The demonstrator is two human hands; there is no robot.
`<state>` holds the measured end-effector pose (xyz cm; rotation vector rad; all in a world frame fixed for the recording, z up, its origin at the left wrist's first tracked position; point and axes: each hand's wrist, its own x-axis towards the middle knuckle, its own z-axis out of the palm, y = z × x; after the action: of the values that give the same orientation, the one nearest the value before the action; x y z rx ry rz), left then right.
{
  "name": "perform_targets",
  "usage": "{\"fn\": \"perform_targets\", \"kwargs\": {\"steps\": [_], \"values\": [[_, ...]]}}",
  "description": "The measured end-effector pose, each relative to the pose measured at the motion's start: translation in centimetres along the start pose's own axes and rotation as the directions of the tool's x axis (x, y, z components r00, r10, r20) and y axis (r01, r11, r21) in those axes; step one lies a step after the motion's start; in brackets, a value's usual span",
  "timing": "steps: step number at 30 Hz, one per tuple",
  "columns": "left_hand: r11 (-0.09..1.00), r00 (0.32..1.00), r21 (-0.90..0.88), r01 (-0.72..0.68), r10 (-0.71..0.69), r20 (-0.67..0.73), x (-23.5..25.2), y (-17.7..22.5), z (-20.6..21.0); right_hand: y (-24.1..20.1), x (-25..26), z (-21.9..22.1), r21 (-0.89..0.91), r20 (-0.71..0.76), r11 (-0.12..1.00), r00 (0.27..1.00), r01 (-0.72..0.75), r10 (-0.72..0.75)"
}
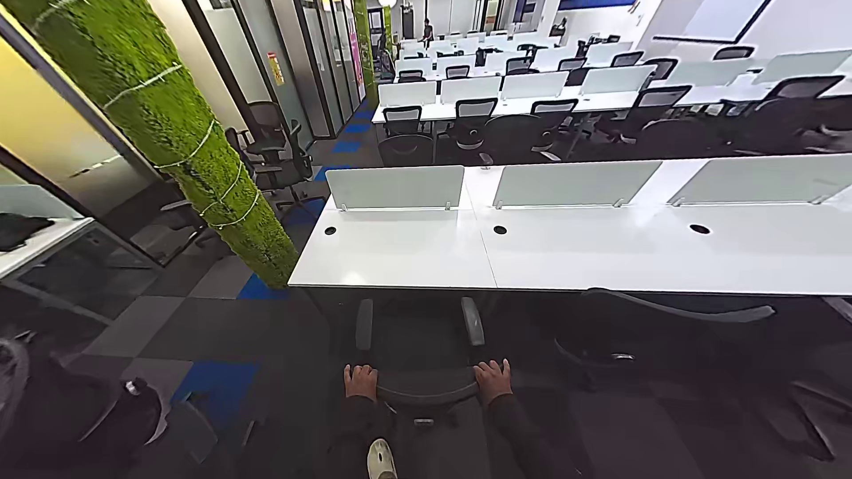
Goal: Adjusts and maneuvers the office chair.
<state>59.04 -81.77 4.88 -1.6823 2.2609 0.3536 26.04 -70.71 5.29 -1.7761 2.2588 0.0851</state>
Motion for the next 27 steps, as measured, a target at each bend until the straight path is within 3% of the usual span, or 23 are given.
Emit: {"fn": "perform_targets", "kwargs": {"steps": [7, 17, 27], "values": [[0.997, 0.998, 0.048, -0.069, 0.068, 0.011, 7.0, -3.4, -2.9, -3.5, 6.7, -2.3, -0.041, 0.069, 0.995, 0.994, -0.088, 0.090], [0.989, 0.991, 0.064, -0.133, 0.132, 0.014, 14.1, -7.7, -6.1, -8.0, 11.8, -2.8, 0.006, 0.055, 0.983, 0.981, -0.184, 0.184], [0.987, 0.988, 0.051, -0.150, 0.149, 0.028, 17.2, -9.1, -7.7, -9.6, 14.8, -3.7, 0.011, 0.063, 0.976, 0.974, -0.218, 0.217]]}}
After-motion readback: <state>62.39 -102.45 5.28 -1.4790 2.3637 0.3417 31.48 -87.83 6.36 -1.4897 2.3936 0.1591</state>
